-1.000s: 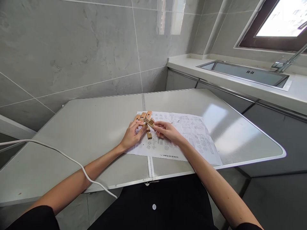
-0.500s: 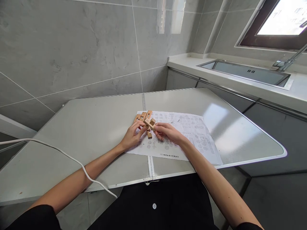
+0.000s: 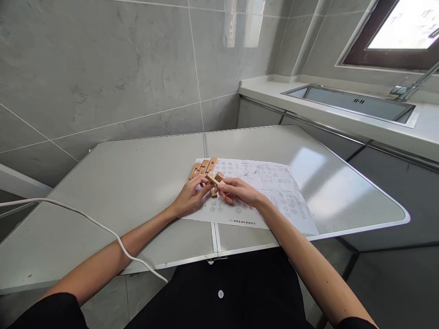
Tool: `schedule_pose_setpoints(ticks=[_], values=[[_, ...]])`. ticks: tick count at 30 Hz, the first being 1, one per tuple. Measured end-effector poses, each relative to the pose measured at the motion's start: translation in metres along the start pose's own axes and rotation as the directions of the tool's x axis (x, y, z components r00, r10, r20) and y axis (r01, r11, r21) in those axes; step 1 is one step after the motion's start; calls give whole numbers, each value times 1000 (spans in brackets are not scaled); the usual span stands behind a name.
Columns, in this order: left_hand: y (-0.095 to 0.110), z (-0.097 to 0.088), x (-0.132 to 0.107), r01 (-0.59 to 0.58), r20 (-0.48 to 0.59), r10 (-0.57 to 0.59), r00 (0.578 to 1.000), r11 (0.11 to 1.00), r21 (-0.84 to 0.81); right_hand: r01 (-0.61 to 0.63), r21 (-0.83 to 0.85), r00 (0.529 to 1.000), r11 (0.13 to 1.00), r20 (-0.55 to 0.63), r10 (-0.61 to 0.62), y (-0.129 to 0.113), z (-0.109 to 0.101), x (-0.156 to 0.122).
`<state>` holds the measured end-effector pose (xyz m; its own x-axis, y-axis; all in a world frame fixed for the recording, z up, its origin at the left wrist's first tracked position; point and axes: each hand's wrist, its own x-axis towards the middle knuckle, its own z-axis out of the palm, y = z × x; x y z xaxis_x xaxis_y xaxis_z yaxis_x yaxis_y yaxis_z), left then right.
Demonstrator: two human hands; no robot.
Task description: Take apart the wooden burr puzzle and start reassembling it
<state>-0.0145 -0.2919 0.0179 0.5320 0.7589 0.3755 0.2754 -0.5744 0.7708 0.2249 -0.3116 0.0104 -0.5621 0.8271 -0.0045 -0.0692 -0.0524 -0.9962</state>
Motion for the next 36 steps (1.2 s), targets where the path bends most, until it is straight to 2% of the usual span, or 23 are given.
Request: schedule_pose_setpoints(ticks=[7,13,16,20,24,28,36], values=[[-4,2,-1,-6,-51,9,999,998,59,42,-145,995,989,-81,-54,2,1,0],[-14,3,0,14,-110,2,994,989,148,43,-270,990,962,-121,-78,0,12,1],[-16,2,1,22,-149,11,989,976,216,42,-335,978,941,-178,-107,1,15,1],[-18,-3,3,14,-196,59,979,935,355,13,-449,929,894,-326,-177,5,11,3],[-19,-12,4,-18,-188,131,973,861,508,-45,-576,858,816,-441,-264,11,9,6],[-18,-15,3,-51,-150,179,972,790,612,-126,-672,807,730,-497,-319,14,9,9],[-20,-12,1,-107,-91,242,966,696,710,-293,-777,742,557,-552,-380,16,11,10]])
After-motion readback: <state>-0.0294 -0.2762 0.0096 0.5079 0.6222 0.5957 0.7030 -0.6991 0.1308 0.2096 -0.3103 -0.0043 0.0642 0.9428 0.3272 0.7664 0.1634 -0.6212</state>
